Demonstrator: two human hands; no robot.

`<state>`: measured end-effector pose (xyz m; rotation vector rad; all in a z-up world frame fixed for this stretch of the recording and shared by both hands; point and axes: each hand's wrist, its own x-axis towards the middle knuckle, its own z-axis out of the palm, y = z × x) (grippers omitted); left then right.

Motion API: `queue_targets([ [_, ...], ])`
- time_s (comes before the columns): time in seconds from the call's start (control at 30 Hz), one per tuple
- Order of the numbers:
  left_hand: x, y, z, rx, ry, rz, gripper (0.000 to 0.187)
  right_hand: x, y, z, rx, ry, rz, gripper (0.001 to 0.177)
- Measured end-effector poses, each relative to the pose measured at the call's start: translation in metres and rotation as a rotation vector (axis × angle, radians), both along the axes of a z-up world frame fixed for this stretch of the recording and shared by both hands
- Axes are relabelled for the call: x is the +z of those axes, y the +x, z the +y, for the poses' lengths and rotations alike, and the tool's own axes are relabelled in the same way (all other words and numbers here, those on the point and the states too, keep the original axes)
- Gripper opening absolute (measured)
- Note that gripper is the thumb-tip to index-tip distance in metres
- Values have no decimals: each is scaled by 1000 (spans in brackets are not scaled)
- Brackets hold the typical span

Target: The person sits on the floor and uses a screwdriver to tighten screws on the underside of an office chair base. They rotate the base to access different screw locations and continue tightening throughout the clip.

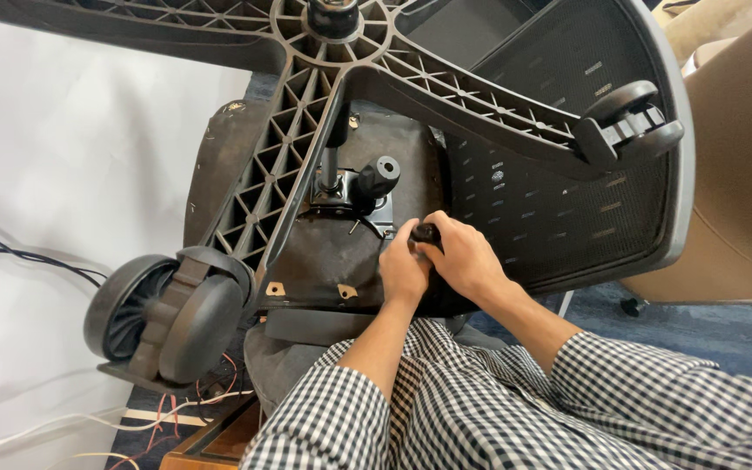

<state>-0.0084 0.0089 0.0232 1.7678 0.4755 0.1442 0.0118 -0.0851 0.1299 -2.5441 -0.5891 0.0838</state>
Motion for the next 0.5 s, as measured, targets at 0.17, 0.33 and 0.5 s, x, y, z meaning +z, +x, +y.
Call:
queue_targets([
  [0.17,7,13,11,68,330,-319,44,-4,18,8,-115,-206,56,41],
  [0.33,10,26,29,-46,230,-163,54,-10,30,2,121,303,-102,40],
  [0.5,17,27,38,-119,199,-205,52,-13,39,-1,-82,207,-99,35],
])
